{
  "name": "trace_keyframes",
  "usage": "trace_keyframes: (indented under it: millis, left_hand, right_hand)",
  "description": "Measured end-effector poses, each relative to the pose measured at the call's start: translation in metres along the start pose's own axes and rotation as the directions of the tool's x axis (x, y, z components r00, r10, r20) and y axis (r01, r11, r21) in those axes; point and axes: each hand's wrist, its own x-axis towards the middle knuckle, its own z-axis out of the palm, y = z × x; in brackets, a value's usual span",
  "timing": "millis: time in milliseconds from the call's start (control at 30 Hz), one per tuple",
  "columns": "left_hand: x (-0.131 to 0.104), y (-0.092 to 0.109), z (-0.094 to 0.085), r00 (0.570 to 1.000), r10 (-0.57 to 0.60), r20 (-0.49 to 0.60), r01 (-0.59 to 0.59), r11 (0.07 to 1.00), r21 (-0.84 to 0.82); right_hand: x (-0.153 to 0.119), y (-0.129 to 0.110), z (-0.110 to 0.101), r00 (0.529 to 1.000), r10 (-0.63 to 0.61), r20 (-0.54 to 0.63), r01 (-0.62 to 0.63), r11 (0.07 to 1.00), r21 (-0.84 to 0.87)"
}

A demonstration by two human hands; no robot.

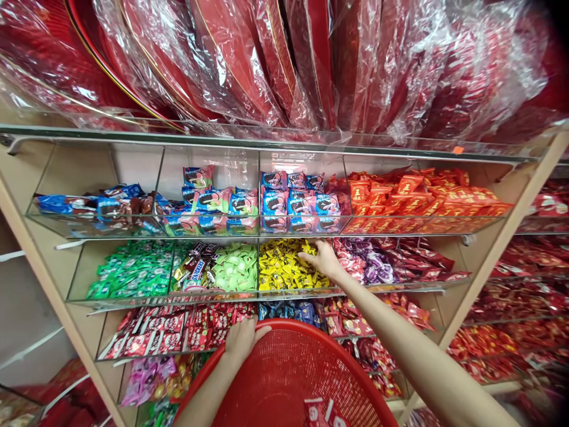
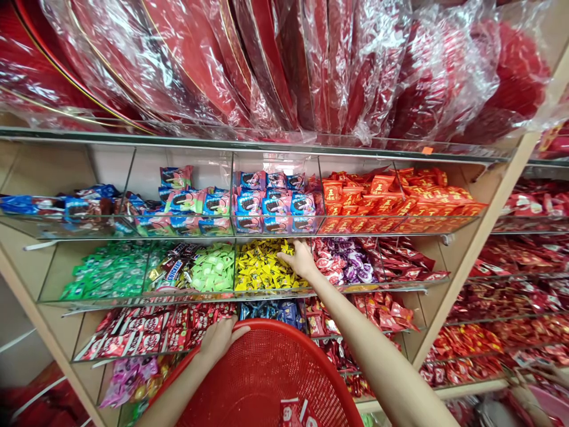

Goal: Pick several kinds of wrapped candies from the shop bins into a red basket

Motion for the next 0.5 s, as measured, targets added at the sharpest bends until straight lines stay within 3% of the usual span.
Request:
trace_keyframes:
  millis: [167,233,367,500]
  left_hand:
    - [-0.001,0.002,-0.003,1.0,-0.014,0.008,0.014,1.0,-0.019]
    - [-0.001,0.002,-0.004,1.0,-0.02,0.012,0.021,1.0,-0.014]
    - [-0.002,0.003,-0.004,1.0,-0.004,-0.001,0.004,1.0,0.011]
    - [-0.001,0.003,-0.003,1.0,0.001,-0.002,-0.001,1.0,0.027]
  right_hand:
    - [-0.008,-0.009,-0.005,0.999,0.042,-0.033,-0.034,0.973,0.229]
    - [-0.015,-0.014,-0.005,0.998,0.054,0.01,-0.054,0.937,0.346]
    - [-0.028,-0.025,-0.004,0.978,0.12,0.17,-0.198,0.782,0.591]
    - [-0.04,-0.042,-0.01,0.93,0.195,0.312,-0.365,0.606,0.707]
